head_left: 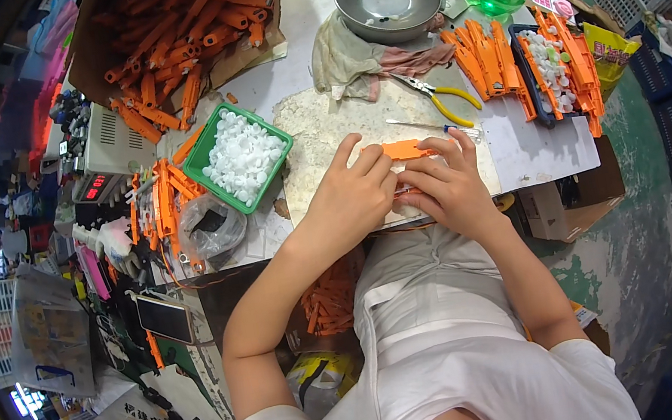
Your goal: The person assembles small orange plastic components at a cluttered workbench. They use a screwdriver to manipulate internal parts and insert small white plastic pieces into the orange casings. The person handles the items one at a time, repeatedly picking up parts and tools to perform the assembly.
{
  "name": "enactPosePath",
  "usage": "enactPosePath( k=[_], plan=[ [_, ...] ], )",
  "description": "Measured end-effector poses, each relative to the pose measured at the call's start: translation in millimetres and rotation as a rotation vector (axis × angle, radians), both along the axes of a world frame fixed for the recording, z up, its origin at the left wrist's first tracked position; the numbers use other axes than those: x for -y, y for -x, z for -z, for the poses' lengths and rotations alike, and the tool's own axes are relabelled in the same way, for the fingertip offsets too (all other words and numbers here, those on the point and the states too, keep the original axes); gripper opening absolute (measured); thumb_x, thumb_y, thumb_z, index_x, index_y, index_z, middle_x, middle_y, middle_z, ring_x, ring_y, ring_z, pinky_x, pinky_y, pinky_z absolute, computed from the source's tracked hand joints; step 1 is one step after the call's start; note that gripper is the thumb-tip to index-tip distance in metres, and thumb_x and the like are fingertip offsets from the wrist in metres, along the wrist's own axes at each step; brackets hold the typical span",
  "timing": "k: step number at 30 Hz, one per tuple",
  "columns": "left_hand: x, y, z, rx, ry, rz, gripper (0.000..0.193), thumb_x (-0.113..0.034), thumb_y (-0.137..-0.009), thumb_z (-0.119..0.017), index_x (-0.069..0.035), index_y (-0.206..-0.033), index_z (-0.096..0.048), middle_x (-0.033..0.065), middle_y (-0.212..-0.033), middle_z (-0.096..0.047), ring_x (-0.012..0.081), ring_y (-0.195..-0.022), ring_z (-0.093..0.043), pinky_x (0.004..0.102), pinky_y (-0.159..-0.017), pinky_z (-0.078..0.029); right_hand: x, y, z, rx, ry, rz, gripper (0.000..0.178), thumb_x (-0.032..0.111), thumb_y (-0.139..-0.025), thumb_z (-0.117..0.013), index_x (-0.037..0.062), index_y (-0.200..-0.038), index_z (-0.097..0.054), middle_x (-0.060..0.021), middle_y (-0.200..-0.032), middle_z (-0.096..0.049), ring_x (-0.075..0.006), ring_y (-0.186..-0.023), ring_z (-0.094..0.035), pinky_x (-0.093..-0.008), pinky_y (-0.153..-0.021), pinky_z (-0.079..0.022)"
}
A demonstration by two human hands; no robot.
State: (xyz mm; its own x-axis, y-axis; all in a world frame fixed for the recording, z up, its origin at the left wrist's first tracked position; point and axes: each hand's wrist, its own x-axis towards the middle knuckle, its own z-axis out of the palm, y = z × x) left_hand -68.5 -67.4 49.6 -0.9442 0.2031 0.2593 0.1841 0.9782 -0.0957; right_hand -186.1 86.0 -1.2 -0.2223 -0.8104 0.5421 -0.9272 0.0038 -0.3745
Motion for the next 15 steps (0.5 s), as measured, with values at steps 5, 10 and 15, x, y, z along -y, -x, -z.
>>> enactPosePath(
  k=[5, 10, 15],
  plan=[
    [-1, -9, 8, -0.082, -0.106, -0.048, 0.014, -0.013, -0.072, -0.067, -0.007, -0.082, -0.059, 0.0046, -0.087, -0.056, 0.0209, -0.098, -0.055, 0.0455, -0.099, -0.038, 0, 0, 0, 0.010, 0.016, -0.004, 0.027, 0.030, -0.075, -0.071, 0.0130, -0.095, -0.068, 0.0036, -0.095, -0.063, -0.0197, -0.110, -0.049, -0.0491, -0.107, -0.022],
    [-3, -14, 16, -0.200, -0.214, -0.089, 0.017, -0.010, -0.069, -0.069, -0.007, -0.083, -0.060, 0.0038, -0.089, -0.057, 0.0210, -0.097, -0.056, 0.0456, -0.098, -0.038, -1, 1, 0, -0.002, 0.022, -0.006, 0.030, 0.032, -0.075, -0.071, 0.0133, -0.098, -0.067, 0.0038, -0.097, -0.062, -0.0194, -0.111, -0.048, -0.0487, -0.106, -0.022],
    [-3, -17, 22, -0.243, -0.257, -0.115, 0.015, -0.011, -0.072, -0.067, -0.006, -0.084, -0.060, 0.0049, -0.090, -0.058, 0.0216, -0.099, -0.056, 0.0455, -0.098, -0.037, -1, 0, 1, -0.011, 0.027, -0.007, 0.036, 0.034, -0.074, -0.071, 0.0133, -0.102, -0.066, 0.0030, -0.100, -0.061, -0.0201, -0.111, -0.047, -0.0488, -0.106, -0.022]
  ],
)
